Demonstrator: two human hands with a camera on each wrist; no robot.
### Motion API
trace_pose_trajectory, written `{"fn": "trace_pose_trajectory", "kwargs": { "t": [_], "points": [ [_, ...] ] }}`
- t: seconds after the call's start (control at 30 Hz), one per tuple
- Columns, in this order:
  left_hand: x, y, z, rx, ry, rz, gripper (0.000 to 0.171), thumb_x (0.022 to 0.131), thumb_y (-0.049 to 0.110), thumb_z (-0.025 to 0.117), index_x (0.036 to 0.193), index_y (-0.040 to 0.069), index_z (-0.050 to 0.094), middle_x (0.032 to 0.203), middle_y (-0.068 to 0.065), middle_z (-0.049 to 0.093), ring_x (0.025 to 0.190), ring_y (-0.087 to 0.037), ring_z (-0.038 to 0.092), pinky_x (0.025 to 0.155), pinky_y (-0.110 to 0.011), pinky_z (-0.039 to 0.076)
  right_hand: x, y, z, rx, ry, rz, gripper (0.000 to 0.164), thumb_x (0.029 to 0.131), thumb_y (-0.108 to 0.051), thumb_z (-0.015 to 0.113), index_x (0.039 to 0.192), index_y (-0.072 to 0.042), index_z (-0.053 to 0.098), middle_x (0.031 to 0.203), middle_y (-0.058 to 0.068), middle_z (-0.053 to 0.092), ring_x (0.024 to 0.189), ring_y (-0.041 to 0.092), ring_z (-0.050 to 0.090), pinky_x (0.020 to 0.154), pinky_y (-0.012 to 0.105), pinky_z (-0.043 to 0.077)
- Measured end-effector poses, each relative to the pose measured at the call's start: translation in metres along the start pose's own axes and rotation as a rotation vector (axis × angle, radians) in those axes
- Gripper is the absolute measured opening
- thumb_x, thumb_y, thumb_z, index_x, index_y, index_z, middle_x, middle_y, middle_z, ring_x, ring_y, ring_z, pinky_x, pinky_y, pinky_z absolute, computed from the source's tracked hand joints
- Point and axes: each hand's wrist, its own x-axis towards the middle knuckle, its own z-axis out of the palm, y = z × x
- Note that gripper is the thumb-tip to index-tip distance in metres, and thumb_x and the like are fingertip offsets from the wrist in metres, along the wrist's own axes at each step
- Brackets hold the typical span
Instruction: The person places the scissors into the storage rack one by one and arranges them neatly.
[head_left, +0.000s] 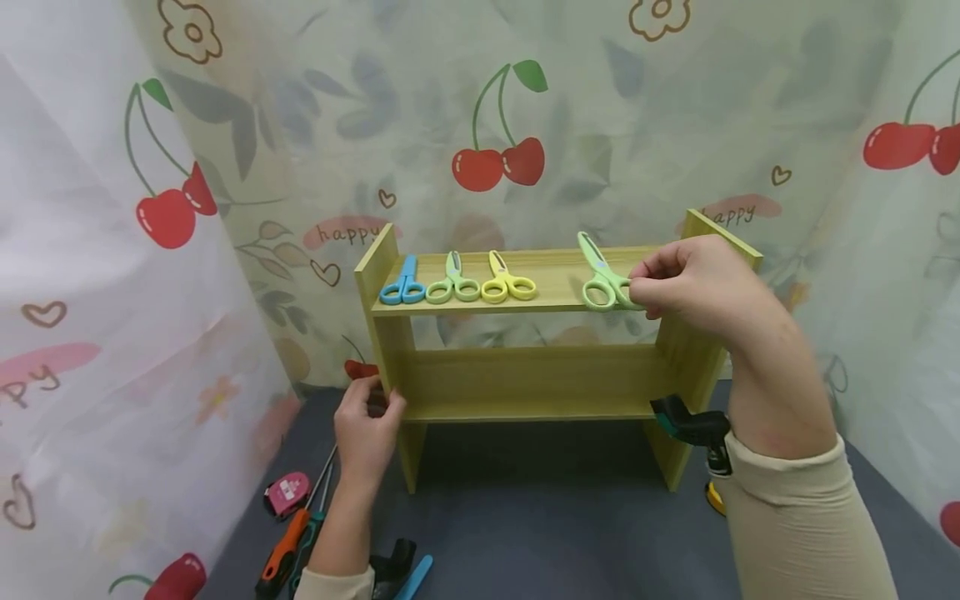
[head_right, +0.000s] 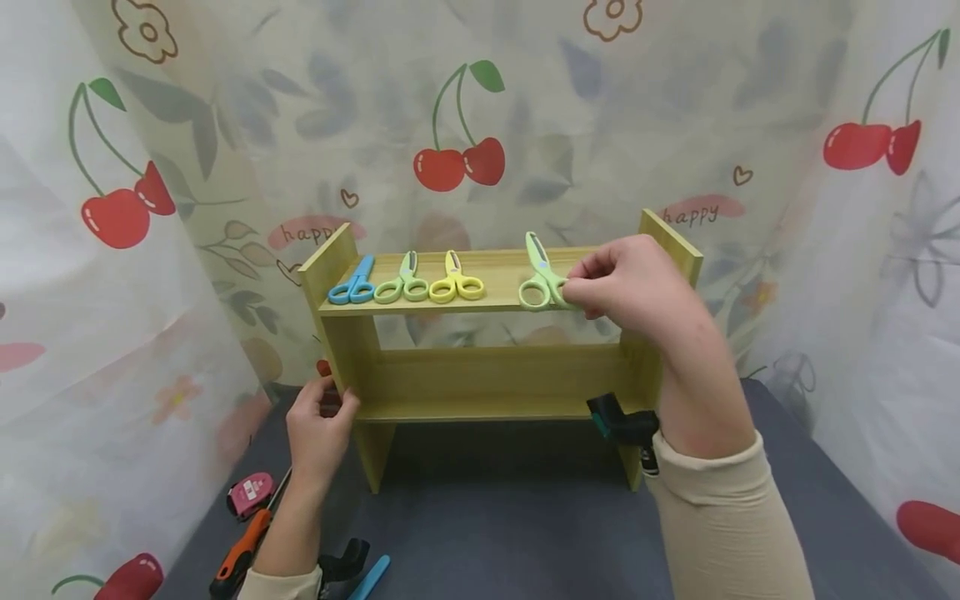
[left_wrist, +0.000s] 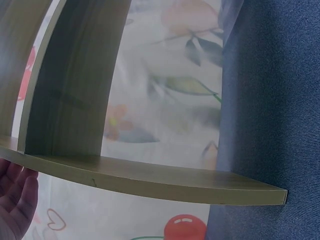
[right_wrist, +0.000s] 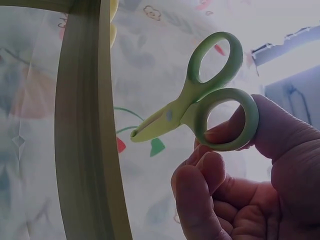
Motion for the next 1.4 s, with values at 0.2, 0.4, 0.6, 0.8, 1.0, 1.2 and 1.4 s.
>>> {"fn": "trace_pose_trajectory", "kwargs": {
  "t": [0.2, 0.4, 0.6, 0.8, 1.0, 1.2, 1.4],
  "points": [
    [-0.001, 0.000, -0.001, -0.002, 0.002, 0.014, 0.016, 0.084, -0.002, 0.072, 0.100, -0.001, 0.071, 0.091, -0.011, 0.066, 0.071, -0.021, 0.065, 0.062, -0.012, 0.050, 0.025, -0.007, 0.008, -0.011, -0.032, -0.041, 0.018, 0.087, -0.013, 0.060, 0.094, -0.004, 0.073, 0.076, 0.005, 0.063, 0.074, 0.022, 0.055, 0.064, 0.032, 0.046],
    [0.000, 0.001, -0.001, 0.000, -0.002, 0.004, 0.017, 0.084, -0.001, 0.072, 0.100, -0.001, 0.071, 0.092, -0.011, 0.066, 0.072, -0.021, 0.066, 0.061, -0.014, 0.051, 0.046, -0.009, 0.018, 0.011, -0.074, -0.036, 0.017, 0.085, -0.011, 0.060, 0.089, -0.003, 0.074, 0.068, 0.003, 0.056, 0.063, 0.019, 0.046, 0.059, 0.034, 0.041],
    [0.000, 0.002, 0.000, -0.007, 0.000, -0.004, 0.017, 0.084, 0.000, 0.072, 0.101, -0.001, 0.072, 0.093, -0.011, 0.066, 0.071, -0.022, 0.066, 0.062, -0.009, 0.048, 0.059, -0.008, 0.025, -0.013, -0.113, -0.025, 0.014, 0.083, -0.011, 0.059, 0.080, -0.004, 0.071, 0.059, 0.000, 0.048, 0.055, 0.015, 0.038, 0.055, 0.034, 0.036],
    [0.000, 0.002, 0.000, 0.000, 0.001, 0.000, 0.017, 0.084, 0.000, 0.073, 0.100, -0.001, 0.071, 0.092, -0.011, 0.066, 0.071, -0.022, 0.066, 0.062, -0.009, 0.048, 0.065, -0.008, 0.031, -0.057, -0.117, -0.036, 0.014, 0.083, -0.013, 0.062, 0.077, -0.005, 0.072, 0.055, -0.003, 0.045, 0.051, 0.013, 0.035, 0.053, 0.031, 0.033],
    [-0.001, 0.002, -0.001, -0.003, -0.006, -0.010, 0.017, 0.084, 0.000, 0.073, 0.101, -0.002, 0.072, 0.092, -0.010, 0.066, 0.072, -0.021, 0.065, 0.063, -0.009, 0.048, 0.062, -0.012, 0.033, -0.155, -0.090, -0.033, 0.022, 0.081, -0.016, 0.063, 0.061, -0.011, 0.058, 0.054, -0.005, 0.035, 0.051, 0.013, 0.028, 0.054, 0.032, 0.029],
    [-0.001, 0.003, 0.000, -0.007, -0.005, -0.005, 0.017, 0.084, 0.000, 0.073, 0.101, -0.002, 0.072, 0.092, -0.011, 0.066, 0.072, -0.021, 0.066, 0.063, -0.009, 0.048, 0.053, -0.016, 0.031, -0.197, -0.070, -0.007, 0.028, 0.086, -0.021, 0.060, 0.060, -0.014, 0.052, 0.055, -0.004, 0.031, 0.053, 0.014, 0.027, 0.055, 0.034, 0.028],
    [-0.001, 0.003, -0.001, -0.013, -0.002, 0.004, 0.016, 0.085, 0.000, 0.072, 0.100, -0.002, 0.071, 0.092, -0.012, 0.065, 0.071, -0.022, 0.065, 0.063, -0.009, 0.048, 0.037, -0.017, 0.028, -0.185, 0.002, -0.020, 0.028, 0.087, -0.022, 0.054, 0.062, -0.015, 0.045, 0.059, -0.003, 0.027, 0.057, 0.016, 0.025, 0.055, 0.035, 0.026]
  ]
}}
